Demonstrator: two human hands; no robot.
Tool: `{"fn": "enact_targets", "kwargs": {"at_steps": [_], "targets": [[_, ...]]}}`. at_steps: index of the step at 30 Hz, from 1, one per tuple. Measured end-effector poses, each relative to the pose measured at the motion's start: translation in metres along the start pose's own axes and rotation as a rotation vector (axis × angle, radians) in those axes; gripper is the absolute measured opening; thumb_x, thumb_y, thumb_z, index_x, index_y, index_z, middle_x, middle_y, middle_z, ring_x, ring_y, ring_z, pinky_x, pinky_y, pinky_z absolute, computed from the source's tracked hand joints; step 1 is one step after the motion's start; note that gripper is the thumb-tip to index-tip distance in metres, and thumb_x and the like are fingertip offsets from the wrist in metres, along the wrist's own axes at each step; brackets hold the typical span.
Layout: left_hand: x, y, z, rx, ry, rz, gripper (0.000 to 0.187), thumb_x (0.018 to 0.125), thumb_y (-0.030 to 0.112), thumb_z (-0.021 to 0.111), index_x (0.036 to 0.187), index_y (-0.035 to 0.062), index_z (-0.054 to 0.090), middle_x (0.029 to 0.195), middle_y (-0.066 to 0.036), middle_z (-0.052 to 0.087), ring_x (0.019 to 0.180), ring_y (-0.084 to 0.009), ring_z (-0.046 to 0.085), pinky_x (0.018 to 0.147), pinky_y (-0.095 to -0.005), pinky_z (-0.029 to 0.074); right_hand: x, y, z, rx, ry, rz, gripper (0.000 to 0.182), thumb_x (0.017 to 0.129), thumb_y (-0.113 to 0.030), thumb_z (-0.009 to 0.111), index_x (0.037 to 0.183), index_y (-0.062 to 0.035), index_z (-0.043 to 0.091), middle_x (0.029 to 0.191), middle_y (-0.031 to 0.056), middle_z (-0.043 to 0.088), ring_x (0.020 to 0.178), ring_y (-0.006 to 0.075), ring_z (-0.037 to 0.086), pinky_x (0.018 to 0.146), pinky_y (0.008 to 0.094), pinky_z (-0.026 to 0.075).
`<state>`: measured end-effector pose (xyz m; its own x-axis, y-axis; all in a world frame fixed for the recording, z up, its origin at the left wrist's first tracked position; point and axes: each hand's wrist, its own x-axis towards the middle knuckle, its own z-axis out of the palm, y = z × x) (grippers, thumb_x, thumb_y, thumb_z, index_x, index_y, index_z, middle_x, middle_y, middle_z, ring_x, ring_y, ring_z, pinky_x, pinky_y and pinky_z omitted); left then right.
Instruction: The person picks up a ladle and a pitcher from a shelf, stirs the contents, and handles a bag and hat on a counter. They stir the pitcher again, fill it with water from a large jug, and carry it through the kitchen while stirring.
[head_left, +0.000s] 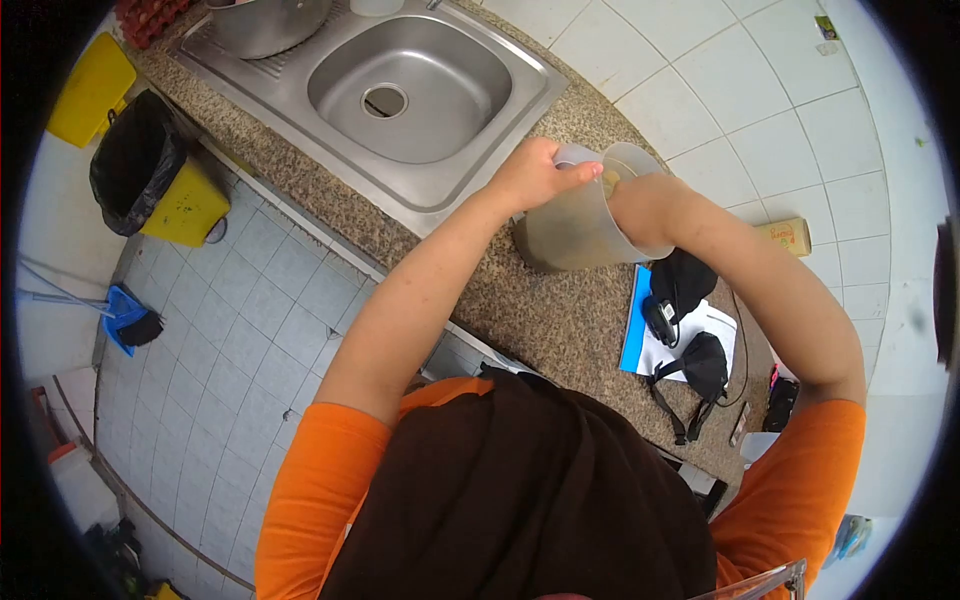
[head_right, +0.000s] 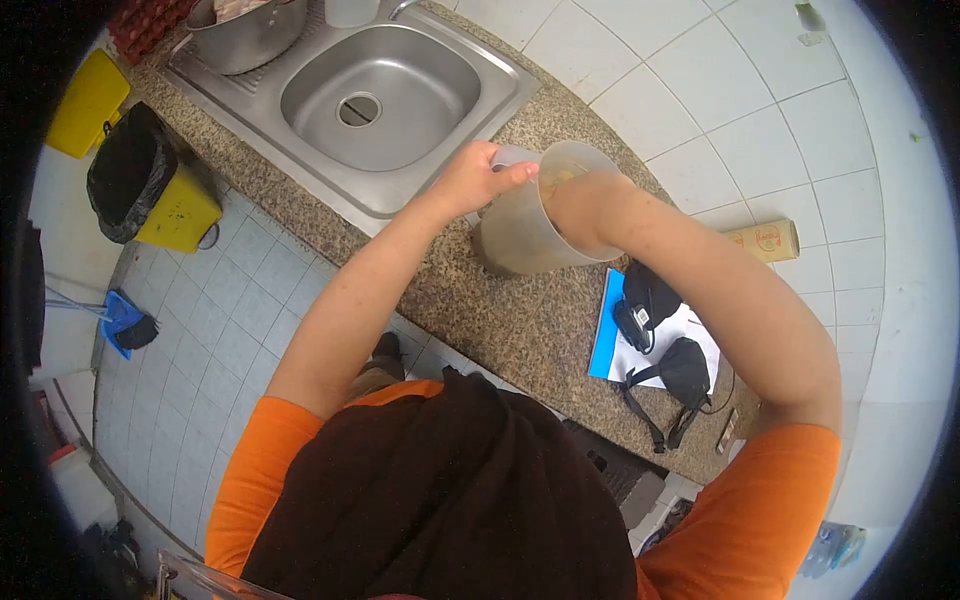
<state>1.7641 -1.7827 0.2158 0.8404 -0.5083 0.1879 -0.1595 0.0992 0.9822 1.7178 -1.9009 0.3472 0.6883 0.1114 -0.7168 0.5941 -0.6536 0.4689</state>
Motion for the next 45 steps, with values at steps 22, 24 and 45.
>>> {"fn": "enact_targets", "kwargs": {"at_steps": [22,24,45], "targets": [[-0.001,-0.004,0.004,0.021,0.013,0.015,0.034,0.076,0.033,0.066,0.083,-0.0001,0.066,0.070,-0.006,0.064,0.063,-0.0110,0.057,0.059,-0.0271,0.046,0.009,0.005,0.010,0.031,0.106,0.142,0.020,0.073,-0.014,0.057,0.089,-0.0074,0.064,0.090,0.0109,0.064,0.081,0.0267,0.063,0.068,0.0364,0.051],[-0.004,0.003,0.005,-0.031,0.020,0.023,0.034,0.076,0.033,0.066,0.082,-0.0002,0.066,0.070,-0.006,0.063,0.062,-0.0108,0.057,0.058,-0.0269,0.046,0.006,0.002,0.011,0.037,0.114,0.181,0.019,0.072,-0.014,0.057,0.089,-0.0074,0.065,0.088,0.0107,0.064,0.080,0.0270,0.063,0.068,0.0365,0.051],[-0.047,0.044,0.027,-0.369,0.222,0.111,0.040,0.079,0.039,0.065,0.084,-0.0008,0.062,0.067,-0.003,0.059,0.057,-0.0078,0.050,0.053,-0.0232,0.042,-0.064,0.057,0.012,0.570,0.522,-0.015,0.014,0.066,-0.009,0.065,0.078,-0.0027,0.067,0.071,0.0126,0.063,0.068,0.0215,0.062,0.061,0.0333,0.049]]}}
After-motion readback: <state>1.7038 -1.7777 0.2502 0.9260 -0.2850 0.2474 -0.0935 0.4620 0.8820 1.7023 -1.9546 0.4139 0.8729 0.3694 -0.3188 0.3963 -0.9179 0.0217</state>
